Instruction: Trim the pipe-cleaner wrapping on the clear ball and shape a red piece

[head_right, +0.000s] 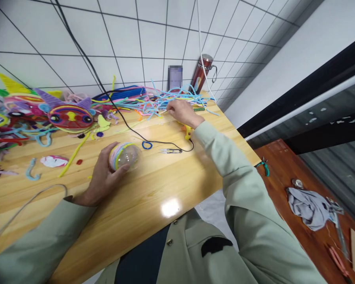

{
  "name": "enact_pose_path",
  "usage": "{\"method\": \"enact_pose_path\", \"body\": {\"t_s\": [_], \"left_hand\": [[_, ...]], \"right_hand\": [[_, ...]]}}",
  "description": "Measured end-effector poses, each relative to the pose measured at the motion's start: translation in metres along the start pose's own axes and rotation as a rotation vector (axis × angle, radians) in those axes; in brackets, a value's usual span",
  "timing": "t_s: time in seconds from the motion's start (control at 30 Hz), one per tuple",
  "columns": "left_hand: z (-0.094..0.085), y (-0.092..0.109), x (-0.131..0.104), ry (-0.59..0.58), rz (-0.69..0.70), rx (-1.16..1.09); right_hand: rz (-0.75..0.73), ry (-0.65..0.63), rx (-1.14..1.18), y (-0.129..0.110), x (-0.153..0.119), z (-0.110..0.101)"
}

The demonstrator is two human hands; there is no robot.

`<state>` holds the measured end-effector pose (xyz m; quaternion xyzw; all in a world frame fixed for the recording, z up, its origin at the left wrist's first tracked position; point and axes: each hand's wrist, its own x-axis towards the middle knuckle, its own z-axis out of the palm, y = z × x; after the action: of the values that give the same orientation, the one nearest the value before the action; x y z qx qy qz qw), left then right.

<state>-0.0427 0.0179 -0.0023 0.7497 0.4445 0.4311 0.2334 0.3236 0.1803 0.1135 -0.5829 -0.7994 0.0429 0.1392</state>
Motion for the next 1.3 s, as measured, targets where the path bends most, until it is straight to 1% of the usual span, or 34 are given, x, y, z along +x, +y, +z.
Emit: {"method": "enact_pose_path", "body": {"t_s": [0.13,0.23,0.37,0.47,0.57,0.67,0.77,0.83,0.9,0.97,1.03,1.13,1.2,1.23,1.3], "left_hand": [[0.001,0.004,0.001,0.008,0.002,0.0],[0.003,0.007,0.001,0.024,0.006,-0.003],[0.004,0.008,0.001,0.02,0.012,-0.046],[0.004,0.006,0.001,0.007,-0.061,-0.122],[0.006,0.004,0.001,0.038,-0.123,-0.178],[0.01,0.0,0.001,0.081,-0.122,-0.199],[0.014,-0.004,0.002,0.12,-0.096,-0.202],[0.017,-0.006,0.002,0.129,-0.076,-0.2],[0.017,-0.007,0.003,0.129,-0.055,-0.194],[0.016,-0.007,0.005,0.129,-0.029,-0.178],[0.014,-0.007,0.007,0.141,0.011,-0.143],[0.012,-0.007,0.011,0.131,0.066,-0.09],[0.012,-0.008,0.013,0.107,0.066,-0.08],[0.012,-0.008,0.013,0.104,0.056,-0.085],[0.013,-0.008,0.014,0.121,0.033,-0.09]], "right_hand": [[-0.02,-0.078,-0.095,-0.022,0.039,0.02],[-0.023,-0.1,-0.133,-0.033,0.057,0.036],[-0.062,-0.129,-0.132,-0.044,0.071,0.052],[-0.091,-0.111,-0.074,-0.055,0.072,0.057],[-0.162,-0.07,0.08,-0.073,0.055,0.055],[-0.261,-0.043,0.333,-0.096,0.017,0.048],[-0.376,-0.149,0.538,-0.117,-0.033,0.047],[-0.446,-0.203,0.573,-0.128,-0.06,0.053],[-0.47,-0.2,0.574,-0.137,-0.079,0.063],[-0.464,-0.168,0.576,-0.142,-0.087,0.073],[-0.433,-0.139,0.573,-0.146,-0.088,0.08],[-0.38,-0.168,0.555,-0.149,-0.085,0.084],[-0.355,-0.182,0.534,-0.148,-0.086,0.083],[-0.344,-0.158,0.525,-0.147,-0.089,0.083],[-0.322,-0.047,0.52,-0.141,-0.098,0.08]]}}
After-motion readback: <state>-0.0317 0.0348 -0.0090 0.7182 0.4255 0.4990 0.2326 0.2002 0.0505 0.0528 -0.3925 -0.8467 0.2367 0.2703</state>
